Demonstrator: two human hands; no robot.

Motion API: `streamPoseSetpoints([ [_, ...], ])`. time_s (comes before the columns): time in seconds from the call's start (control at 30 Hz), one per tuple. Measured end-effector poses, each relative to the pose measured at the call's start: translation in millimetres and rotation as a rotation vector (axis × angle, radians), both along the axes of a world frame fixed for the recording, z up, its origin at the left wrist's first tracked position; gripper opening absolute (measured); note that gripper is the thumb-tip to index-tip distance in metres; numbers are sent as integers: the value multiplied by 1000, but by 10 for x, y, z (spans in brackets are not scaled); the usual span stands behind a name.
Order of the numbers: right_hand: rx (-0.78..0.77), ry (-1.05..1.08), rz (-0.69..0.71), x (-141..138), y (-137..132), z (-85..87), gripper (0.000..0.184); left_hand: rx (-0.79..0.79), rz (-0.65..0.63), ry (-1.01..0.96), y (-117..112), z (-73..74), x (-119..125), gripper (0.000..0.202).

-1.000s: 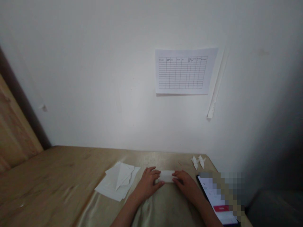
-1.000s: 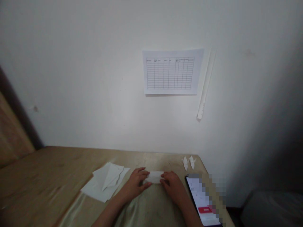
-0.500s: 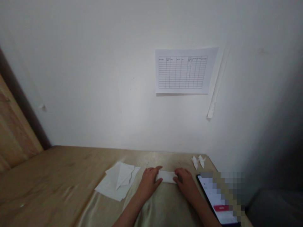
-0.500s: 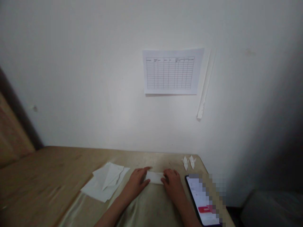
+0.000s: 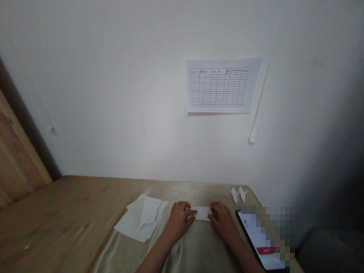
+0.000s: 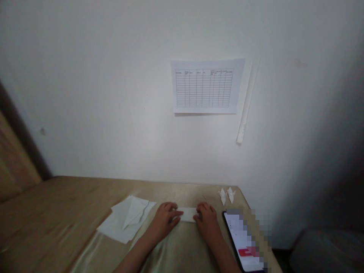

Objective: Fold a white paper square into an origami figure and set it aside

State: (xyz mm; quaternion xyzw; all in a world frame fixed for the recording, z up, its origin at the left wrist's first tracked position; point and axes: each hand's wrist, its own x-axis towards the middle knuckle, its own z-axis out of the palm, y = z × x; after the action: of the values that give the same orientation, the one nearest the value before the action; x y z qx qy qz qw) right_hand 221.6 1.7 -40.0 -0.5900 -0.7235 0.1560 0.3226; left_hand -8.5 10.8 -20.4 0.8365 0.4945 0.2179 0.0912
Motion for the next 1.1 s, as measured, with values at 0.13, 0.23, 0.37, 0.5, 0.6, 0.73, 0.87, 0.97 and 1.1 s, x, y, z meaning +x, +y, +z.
streamPoseSetpoints([
  [0.13,-26,40,17,-1,-3,11,22,-7,-9,-7,5,-39,-18,26],
  [0.23,-19,45,32,-4,-26,47,30,-49,-7,19,2,-37,-28,26],
  [0.37,-7,-22,52,25,-62,97,35,-41,-19,45,-13,-12,-29,28],
  [0.5,-1,-98,52,85,-85,148,28,-24,-23,59,-29,-3,-24,29],
  [0.6,4,-133,61,121,-85,172,20,-21,-15,56,-38,7,-21,29],
  [0.73,6,-157,87,136,-74,162,19,-35,-3,68,-49,42,-14,31],
  [0.87,13,-159,78,125,-79,151,22,-54,2,81,-52,68,-10,33],
  [0.97,8,-156,68,113,-87,166,23,-64,-2,80,-51,78,-10,33],
  [1.1,24,-162,82,98,-91,184,26,-65,1,94,-55,87,-6,34],
])
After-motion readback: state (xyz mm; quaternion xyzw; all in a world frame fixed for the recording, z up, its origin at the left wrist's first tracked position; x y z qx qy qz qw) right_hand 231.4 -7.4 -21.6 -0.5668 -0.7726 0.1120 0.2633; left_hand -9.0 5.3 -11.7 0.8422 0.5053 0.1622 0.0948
